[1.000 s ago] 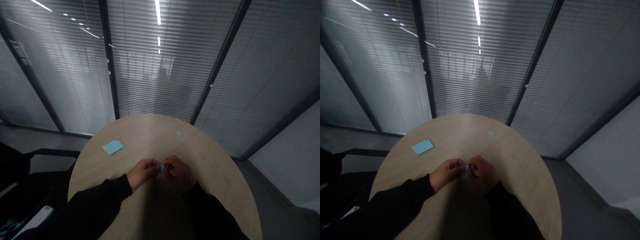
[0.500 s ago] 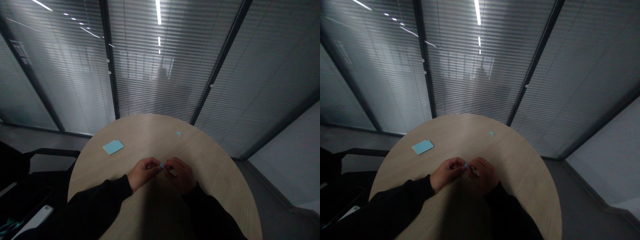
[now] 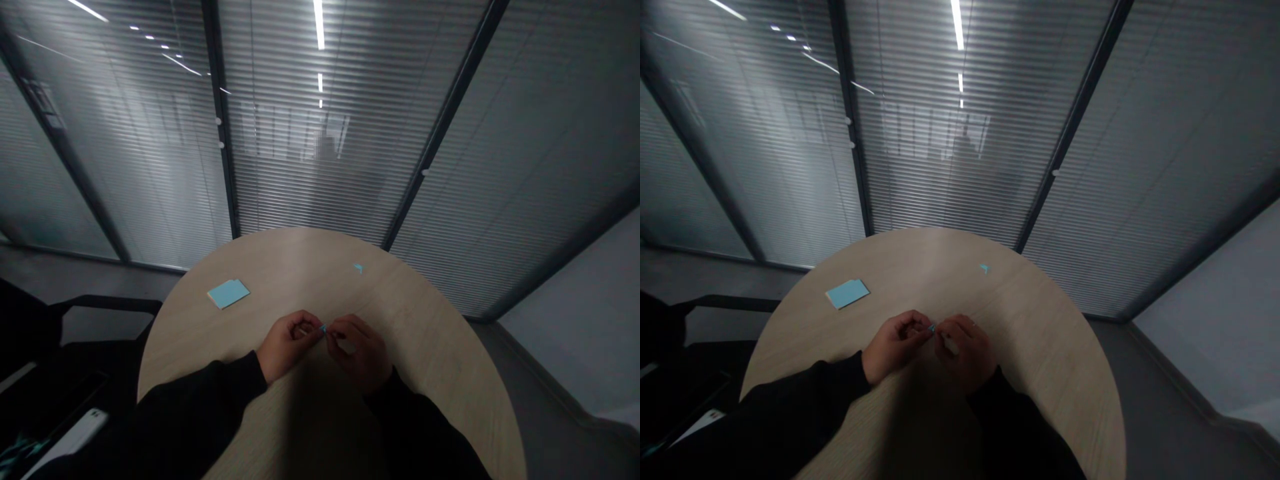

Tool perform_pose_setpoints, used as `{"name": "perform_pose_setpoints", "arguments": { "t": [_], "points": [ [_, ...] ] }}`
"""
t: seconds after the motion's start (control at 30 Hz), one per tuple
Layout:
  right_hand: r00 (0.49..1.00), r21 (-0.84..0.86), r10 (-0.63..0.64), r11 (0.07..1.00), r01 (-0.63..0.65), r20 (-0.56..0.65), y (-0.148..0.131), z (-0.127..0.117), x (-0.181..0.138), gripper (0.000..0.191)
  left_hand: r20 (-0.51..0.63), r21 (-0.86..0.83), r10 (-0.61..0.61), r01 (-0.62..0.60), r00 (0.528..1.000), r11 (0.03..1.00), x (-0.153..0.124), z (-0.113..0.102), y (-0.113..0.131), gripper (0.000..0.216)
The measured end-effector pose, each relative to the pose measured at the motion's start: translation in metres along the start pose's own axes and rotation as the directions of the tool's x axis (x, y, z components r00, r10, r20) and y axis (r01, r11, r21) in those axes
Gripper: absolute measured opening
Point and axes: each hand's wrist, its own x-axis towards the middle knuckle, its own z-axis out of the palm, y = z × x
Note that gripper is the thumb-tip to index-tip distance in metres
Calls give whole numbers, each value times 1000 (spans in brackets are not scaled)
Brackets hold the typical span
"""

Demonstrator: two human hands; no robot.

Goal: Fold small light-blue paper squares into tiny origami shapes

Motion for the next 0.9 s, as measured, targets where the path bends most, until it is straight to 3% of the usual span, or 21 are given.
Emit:
{"name": "perform_pose_setpoints", "arguments": {
  "t": [0.27, 0.47, 0.63, 0.77, 0.9],
  "points": [
    [999, 42, 34, 999, -34, -11, -7, -1, 4, 8, -19, 67, 61, -60, 998, 996, -2, 0, 5, 34],
    [971, 166, 235, 956, -240, 45, -7, 1, 2, 6, -36, 153, 73, -66, 997, 986, -3, 1, 11, 31],
    [821, 369, 529, 735, -569, 213, -1, 5, -1, 18, -53, 175, 76, -66, 996, 982, -4, 2, 15, 32],
    [732, 499, 588, 546, -673, 344, 4, 7, -3, 25, -62, 222, 101, -85, 993, 971, -5, 2, 15, 29],
    [699, 543, 586, 458, -704, 411, 5, 7, -2, 25, -41, 241, 125, -112, 991, 964, -4, 1, 16, 27]
  ]
}}
